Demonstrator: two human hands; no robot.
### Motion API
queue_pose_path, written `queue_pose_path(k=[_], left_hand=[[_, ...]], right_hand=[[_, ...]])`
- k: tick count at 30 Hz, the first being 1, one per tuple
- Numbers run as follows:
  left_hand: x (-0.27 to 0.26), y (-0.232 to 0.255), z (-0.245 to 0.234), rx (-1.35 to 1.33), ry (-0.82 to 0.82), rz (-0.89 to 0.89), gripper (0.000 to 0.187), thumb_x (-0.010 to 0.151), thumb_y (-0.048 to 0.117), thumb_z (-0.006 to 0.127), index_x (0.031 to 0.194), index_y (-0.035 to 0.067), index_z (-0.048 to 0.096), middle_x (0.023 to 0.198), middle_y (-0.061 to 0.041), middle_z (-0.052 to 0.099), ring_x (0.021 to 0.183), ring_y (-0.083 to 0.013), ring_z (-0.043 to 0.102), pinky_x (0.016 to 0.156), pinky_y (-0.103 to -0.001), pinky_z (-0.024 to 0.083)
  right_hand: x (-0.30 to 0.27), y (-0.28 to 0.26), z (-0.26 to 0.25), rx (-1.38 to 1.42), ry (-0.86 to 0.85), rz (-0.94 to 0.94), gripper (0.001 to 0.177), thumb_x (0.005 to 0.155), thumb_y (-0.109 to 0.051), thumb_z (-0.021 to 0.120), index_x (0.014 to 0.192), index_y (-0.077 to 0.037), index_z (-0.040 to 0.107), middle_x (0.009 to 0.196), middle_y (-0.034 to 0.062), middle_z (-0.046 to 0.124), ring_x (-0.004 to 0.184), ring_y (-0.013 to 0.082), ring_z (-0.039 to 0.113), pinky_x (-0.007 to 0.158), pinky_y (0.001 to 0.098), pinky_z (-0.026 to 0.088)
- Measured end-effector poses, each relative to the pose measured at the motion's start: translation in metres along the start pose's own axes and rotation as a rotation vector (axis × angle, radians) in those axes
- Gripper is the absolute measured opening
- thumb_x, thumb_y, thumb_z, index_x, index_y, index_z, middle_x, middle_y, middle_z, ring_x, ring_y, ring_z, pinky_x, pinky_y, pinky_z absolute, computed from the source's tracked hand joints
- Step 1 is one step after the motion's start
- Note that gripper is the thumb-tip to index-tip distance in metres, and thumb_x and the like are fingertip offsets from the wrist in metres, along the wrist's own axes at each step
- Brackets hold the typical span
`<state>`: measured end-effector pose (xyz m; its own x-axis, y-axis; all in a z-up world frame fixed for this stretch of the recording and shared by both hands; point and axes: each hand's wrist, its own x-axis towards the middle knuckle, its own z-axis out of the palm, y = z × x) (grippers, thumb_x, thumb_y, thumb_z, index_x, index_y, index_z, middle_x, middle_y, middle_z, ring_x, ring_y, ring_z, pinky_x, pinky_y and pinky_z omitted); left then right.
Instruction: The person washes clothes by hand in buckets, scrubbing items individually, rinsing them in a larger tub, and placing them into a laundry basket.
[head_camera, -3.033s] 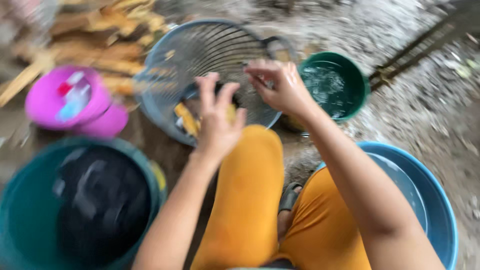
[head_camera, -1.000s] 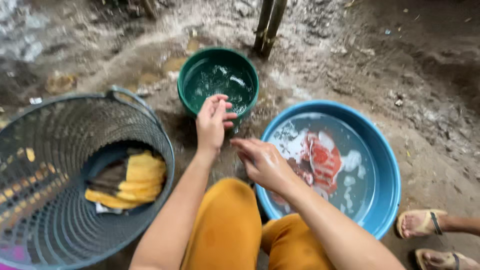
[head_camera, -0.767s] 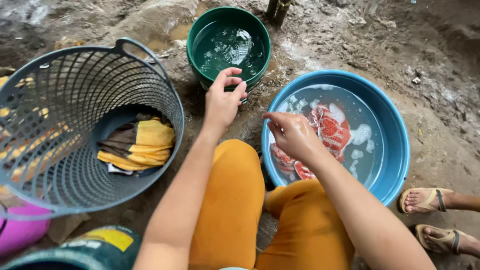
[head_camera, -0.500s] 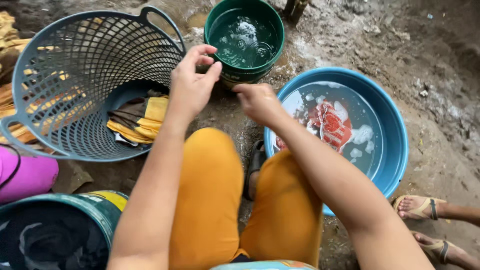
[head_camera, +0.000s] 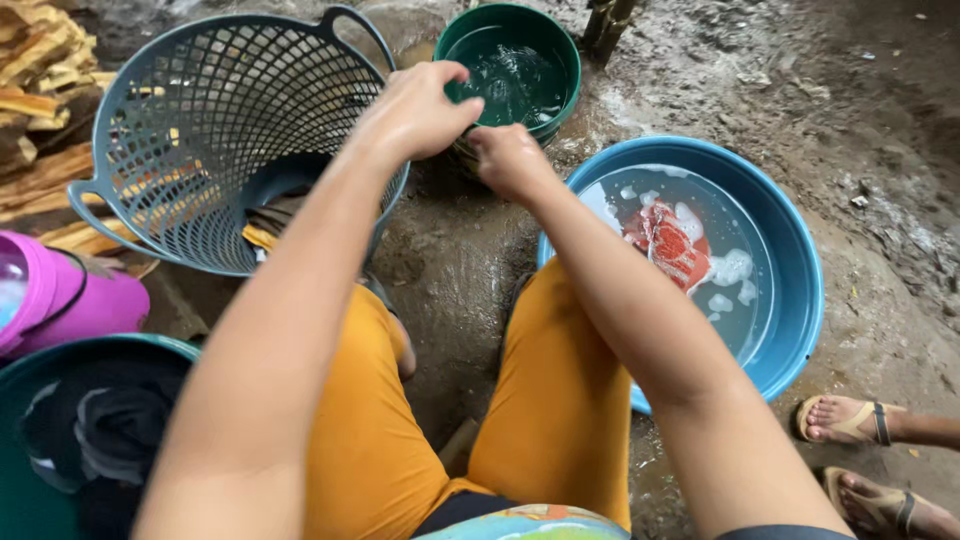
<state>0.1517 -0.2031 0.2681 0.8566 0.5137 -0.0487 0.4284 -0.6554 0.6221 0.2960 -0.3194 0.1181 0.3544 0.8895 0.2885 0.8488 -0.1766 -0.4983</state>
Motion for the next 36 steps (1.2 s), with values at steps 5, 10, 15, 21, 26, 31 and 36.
queue_pose_path(k=[5,10,15,21,26,31,36], left_hand=[[0.036,-0.012,0.049,-0.443,0.074,-0.237,0.05,0.088,0.034,0.068,0.134,0.014,0.066,0.122,-0.019,0.073,0.113,-0.0331,0.07,0.096,-0.042,0.055],[0.081,-0.051,0.124,-0.593,0.24,-0.317,0.051,0.086,0.033,0.071,0.132,0.011,0.067,0.128,-0.017,0.071,0.115,-0.0282,0.07,0.098,-0.038,0.054],[0.13,-0.078,0.186,-0.973,0.058,-0.56,0.058,0.085,0.029,0.069,0.138,0.01,0.056,0.126,-0.019,0.072,0.11,-0.0363,0.069,0.089,-0.05,0.054],[0.181,-0.146,0.266,-0.819,0.304,-0.652,0.057,0.083,0.033,0.075,0.129,0.0,0.067,0.128,-0.018,0.072,0.115,-0.0269,0.069,0.099,-0.037,0.052],[0.23,-0.186,0.311,-0.614,0.446,-0.817,0.049,0.081,0.037,0.08,0.111,-0.001,0.072,0.125,-0.026,0.061,0.121,-0.0382,0.057,0.106,-0.043,0.045],[0.267,-0.24,0.303,-0.45,0.736,-0.722,0.061,0.075,0.033,0.082,0.117,-0.005,0.062,0.121,-0.025,0.064,0.12,-0.0389,0.059,0.106,-0.045,0.046],[0.272,-0.248,0.291,-0.566,0.479,-0.818,0.064,0.07,0.022,0.075,0.128,-0.003,0.061,0.128,-0.025,0.064,0.121,-0.0375,0.062,0.104,-0.041,0.049]], right_hand=[[0.006,0.016,-0.043,-0.026,-0.057,0.227,0.026,0.089,-0.015,0.064,0.11,-0.011,0.078,0.094,0.0192,0.076,0.086,0.0323,0.075,0.085,0.0412,0.058],[0.046,0.055,-0.071,-0.026,-0.043,0.295,0.026,0.09,-0.02,0.066,0.111,-0.012,0.08,0.101,0.0164,0.078,0.088,0.0268,0.076,0.086,0.0368,0.059],[0.092,0.125,-0.043,0.078,-0.068,0.483,0.033,0.083,-0.022,0.073,0.114,-0.012,0.077,0.096,0.0129,0.078,0.08,0.0198,0.075,0.075,0.0342,0.06],[0.105,0.231,0.046,0.554,0.105,0.946,0.066,0.086,-0.019,0.077,0.146,-0.008,0.054,0.084,0.0153,0.071,0.06,0.0238,0.062,0.044,0.0366,0.048],[0.054,0.243,0.077,0.692,0.158,1.182,0.086,0.083,-0.018,0.077,0.154,-0.014,0.03,0.116,0.0128,0.067,0.074,0.0296,0.07,0.048,0.0416,0.056],[0.039,0.224,0.085,0.678,0.34,1.388,0.09,0.079,-0.012,0.08,0.149,-0.02,0.024,0.124,0.0151,0.054,0.08,0.0365,0.073,0.058,0.0508,0.062],[0.025,0.232,0.1,0.989,0.127,1.42,0.051,0.092,-0.012,0.059,0.138,-0.008,0.039,0.11,0.0293,0.061,0.08,0.0472,0.069,0.06,0.0607,0.063]])
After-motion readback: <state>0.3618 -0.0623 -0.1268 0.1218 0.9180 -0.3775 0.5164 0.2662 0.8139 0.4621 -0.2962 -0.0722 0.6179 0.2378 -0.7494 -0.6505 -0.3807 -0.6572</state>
